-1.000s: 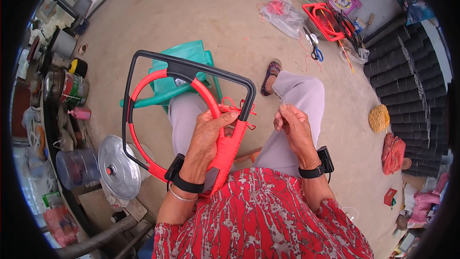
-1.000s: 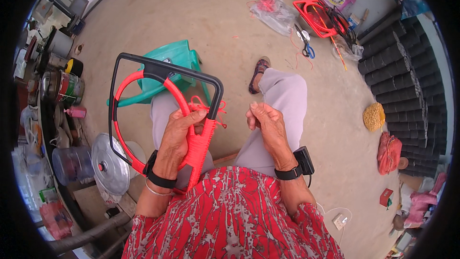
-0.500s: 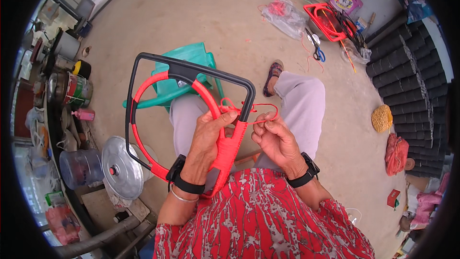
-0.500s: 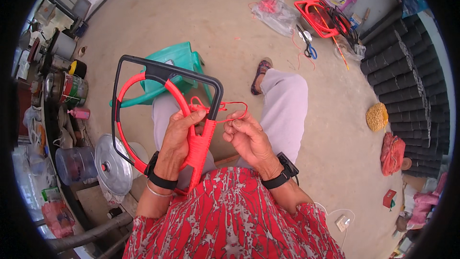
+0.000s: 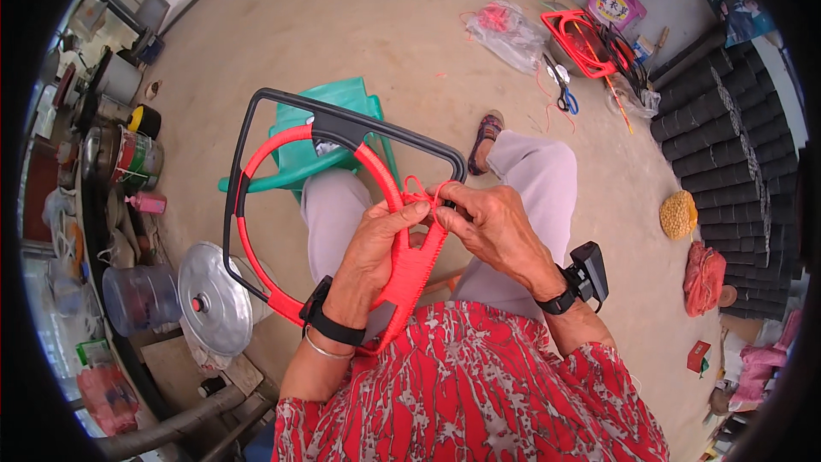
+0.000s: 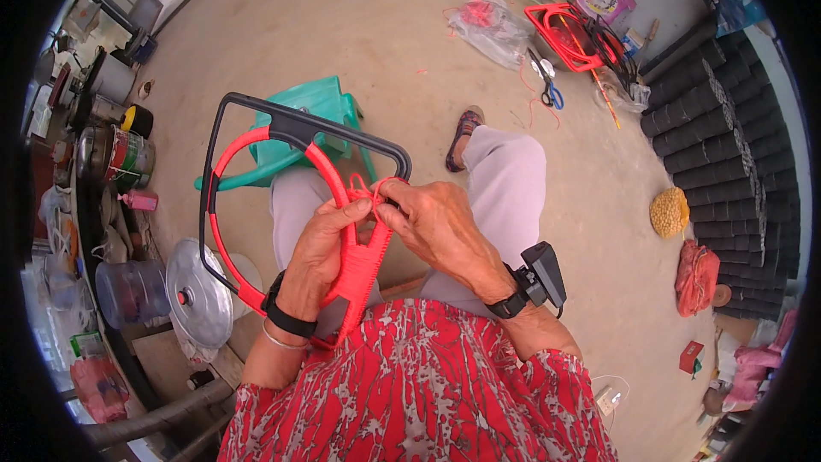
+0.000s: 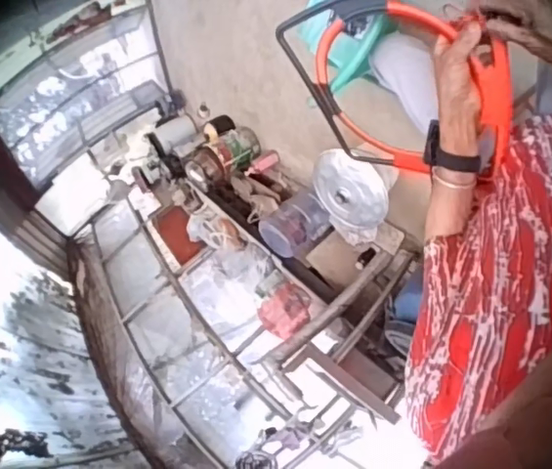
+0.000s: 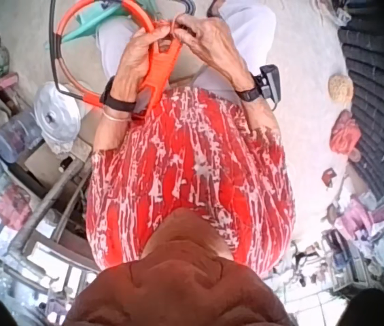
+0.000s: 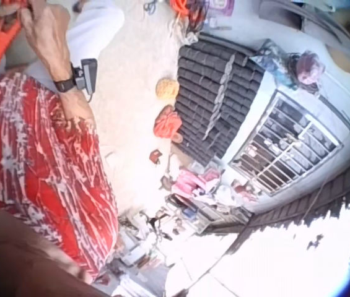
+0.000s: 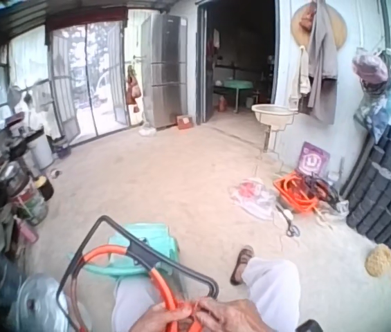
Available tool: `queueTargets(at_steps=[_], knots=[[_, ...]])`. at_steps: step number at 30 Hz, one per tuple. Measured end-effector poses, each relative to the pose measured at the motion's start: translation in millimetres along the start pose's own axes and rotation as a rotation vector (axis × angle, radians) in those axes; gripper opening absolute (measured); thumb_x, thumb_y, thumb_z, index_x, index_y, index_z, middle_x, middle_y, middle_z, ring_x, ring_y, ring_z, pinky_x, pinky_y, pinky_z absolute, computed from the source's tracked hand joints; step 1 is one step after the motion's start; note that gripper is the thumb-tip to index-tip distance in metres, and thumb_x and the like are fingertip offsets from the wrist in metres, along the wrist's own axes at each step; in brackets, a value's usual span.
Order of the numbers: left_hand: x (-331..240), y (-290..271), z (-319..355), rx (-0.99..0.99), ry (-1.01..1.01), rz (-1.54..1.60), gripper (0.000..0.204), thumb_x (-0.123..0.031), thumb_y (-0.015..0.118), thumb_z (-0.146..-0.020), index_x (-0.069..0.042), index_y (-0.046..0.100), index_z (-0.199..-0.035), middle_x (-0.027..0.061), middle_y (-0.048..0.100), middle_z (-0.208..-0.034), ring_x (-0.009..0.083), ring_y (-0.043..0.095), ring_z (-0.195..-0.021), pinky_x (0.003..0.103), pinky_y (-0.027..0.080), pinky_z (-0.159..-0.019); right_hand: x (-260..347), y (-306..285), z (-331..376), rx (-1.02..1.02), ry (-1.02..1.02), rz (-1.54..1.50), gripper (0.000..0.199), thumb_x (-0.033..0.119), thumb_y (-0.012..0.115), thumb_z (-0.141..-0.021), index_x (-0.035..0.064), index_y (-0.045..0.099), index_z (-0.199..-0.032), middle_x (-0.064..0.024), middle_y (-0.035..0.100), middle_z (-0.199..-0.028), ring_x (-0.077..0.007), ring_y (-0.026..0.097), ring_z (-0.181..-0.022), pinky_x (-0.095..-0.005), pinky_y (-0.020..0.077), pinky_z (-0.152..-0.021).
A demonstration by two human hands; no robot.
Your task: Wrapping a red cord or string around the handle of a frame.
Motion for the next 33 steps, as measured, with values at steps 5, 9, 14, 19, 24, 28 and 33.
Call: queueTargets(at_steps=[5,9,14,19,24,28,33], knots=[[1,3,0,0.044,-0.029,-0.006,0.022,-0.015,0.069,-0.085,-0.002,0.064,-0.102,0.0086,0.067,-0.092,0.0158,0.065,-0.078,0.028,0.055,-0.065,4,-14,0,-0.125,0.017,-0.345,0.013,0.011,0.059,-0.088,-0.0004,0.059,-0.094,-0.0105,0.047,-0.057,-0.0183,0.045,-0.05,-0.0333,0.0369,-0.049],[6,2,1,0.1,-0.033,-0.011,0.022,-0.004,0.073,-0.078,-0.001,0.059,-0.096,0.0082,0.064,-0.089,0.0174,0.066,-0.072,0.03,0.057,-0.063,-5,-35,1,-0.058,0.121,-0.216,0.012,0.01,0.057,-0.089,-0.0015,0.058,-0.091,-0.0068,0.046,-0.059,-0.0123,0.042,-0.053,-0.0314,0.035,-0.048],[10,9,7,0.161,-0.17,-0.075,0.024,0.001,0.069,-0.078,0.003,0.057,-0.099,0.0169,0.065,-0.091,0.0261,0.068,-0.077,0.039,0.061,-0.065,-5,-39,19,0.03,0.087,-0.211,0.017,0.016,0.06,-0.088,-0.0005,0.058,-0.084,-0.0033,0.039,-0.056,-0.0107,0.036,-0.052,-0.029,0.0297,-0.047],[13,3,6,0.16,-0.168,-0.045,0.024,0.003,0.067,-0.078,0.004,0.056,-0.1,0.0209,0.066,-0.09,0.0279,0.069,-0.074,0.038,0.061,-0.063,-45,-20,61,0.187,0.301,-0.269,0.027,0.024,0.061,-0.091,0.0008,0.058,-0.078,-0.0003,0.038,-0.055,-0.0075,0.033,-0.054,-0.0276,0.0271,-0.047],[10,7,7,0.16,-0.141,-0.028,0.025,0.002,0.067,-0.078,0.004,0.056,-0.101,0.0216,0.066,-0.089,0.0278,0.069,-0.068,0.038,0.061,-0.063,-63,-47,87,0.042,0.394,-0.4,0.029,0.026,0.065,-0.091,0.0019,0.059,-0.076,0.0038,0.045,-0.059,-0.0055,0.036,-0.056,-0.0246,0.0293,-0.049],[8,6,9,0.163,-0.149,-0.042,0.025,0.001,0.067,-0.078,0.004,0.057,-0.1,0.0218,0.066,-0.088,0.027,0.069,-0.068,0.037,0.061,-0.062,-62,-58,91,-0.071,0.377,-0.549,0.024,0.023,0.067,-0.089,0.0024,0.061,-0.078,0.0039,0.051,-0.067,-0.005,0.041,-0.061,-0.0221,0.0338,-0.054],[6,10,14,0.197,-0.142,-0.029,0.026,0.002,0.068,-0.076,0.005,0.057,-0.099,0.0219,0.067,-0.087,0.0276,0.069,-0.068,0.037,0.06,-0.062,-61,-69,82,-0.209,0.202,-0.64,0.025,0.023,0.068,-0.088,0.0016,0.062,-0.078,0.001,0.051,-0.076,-0.0076,0.045,-0.069,-0.0235,0.0377,-0.06]])
Point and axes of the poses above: each hand's wrist, its own z-axis away from the middle knuckle, its own y-axis out of the palm, x = y × z, the point moved 9 cm from there along -z, towards the middle knuckle
